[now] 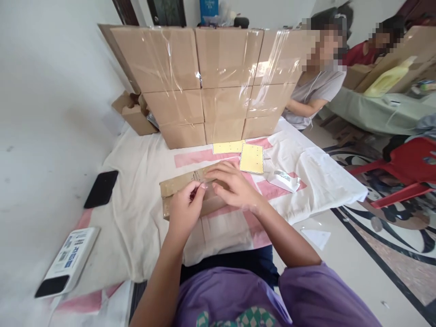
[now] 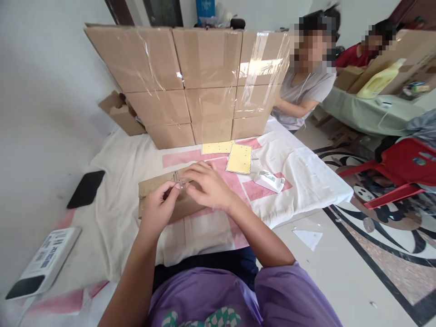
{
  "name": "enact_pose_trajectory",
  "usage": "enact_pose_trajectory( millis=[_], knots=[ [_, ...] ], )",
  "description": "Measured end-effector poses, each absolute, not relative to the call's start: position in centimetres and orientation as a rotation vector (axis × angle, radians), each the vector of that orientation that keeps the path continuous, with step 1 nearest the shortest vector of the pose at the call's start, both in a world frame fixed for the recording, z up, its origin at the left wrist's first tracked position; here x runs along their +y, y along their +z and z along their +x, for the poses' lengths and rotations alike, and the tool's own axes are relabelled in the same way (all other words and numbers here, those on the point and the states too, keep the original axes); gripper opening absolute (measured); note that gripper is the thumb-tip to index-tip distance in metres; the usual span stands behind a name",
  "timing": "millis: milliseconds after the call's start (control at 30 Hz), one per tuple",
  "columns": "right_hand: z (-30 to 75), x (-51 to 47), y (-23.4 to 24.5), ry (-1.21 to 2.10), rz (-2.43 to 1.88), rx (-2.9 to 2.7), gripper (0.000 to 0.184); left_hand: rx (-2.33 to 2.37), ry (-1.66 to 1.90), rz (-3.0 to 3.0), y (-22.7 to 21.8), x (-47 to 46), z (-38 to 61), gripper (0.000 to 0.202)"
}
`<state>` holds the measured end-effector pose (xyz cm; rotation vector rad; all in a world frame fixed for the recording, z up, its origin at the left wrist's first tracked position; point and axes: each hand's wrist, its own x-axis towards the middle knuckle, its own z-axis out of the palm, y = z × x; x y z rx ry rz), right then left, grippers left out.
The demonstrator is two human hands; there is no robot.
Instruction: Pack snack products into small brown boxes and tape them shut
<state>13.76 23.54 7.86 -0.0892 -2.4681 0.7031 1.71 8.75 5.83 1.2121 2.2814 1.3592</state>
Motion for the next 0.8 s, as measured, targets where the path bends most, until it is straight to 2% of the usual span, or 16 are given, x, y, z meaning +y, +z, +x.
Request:
enact_pose_trajectory(
  millis=[67, 167, 267, 367, 533, 667, 800],
  knots=[
    [13.5, 23.2, 8.7, 0.764, -0.051, -2.477, 0.019, 2.264, 1.339, 1.229, 5.7, 8.8, 1.6, 0.032],
    [13.1, 23.2, 10.1, 0.625, -0.06, -2.595, 0.008, 2.242, 1.369, 1.289, 5.6, 8.5, 1.6, 0.033],
    [13.0, 24.1, 12.0, 0.378, -0.057, -2.685, 0.014, 2.351, 1.466, 1.253, 5.4, 8.1, 1.7, 0.034],
    [12.8, 25.3, 14.2, 0.146, 0.04, -2.743, 0.016, 2.636, 1.556, 1.235, 4.6, 7.7, 1.5, 0.043],
    [11.0, 26.6, 15.7, -0.166, 0.499, -3.034, 0.015, 2.953, 1.22, 1.658, 3.4, 7.4, 1.3, 0.033],
    [8.9, 27.3, 15.0, -0.12, 0.659, -3.184, 0.015, 3.097, 1.0, 1.652, 3.5, 7.4, 1.7, 0.026],
    [7.3, 27.5, 14.8, -0.057, 0.745, -3.232, 0.013, 3.053, 0.968, 1.723, 3.6, 7.4, 1.7, 0.027]
  ],
)
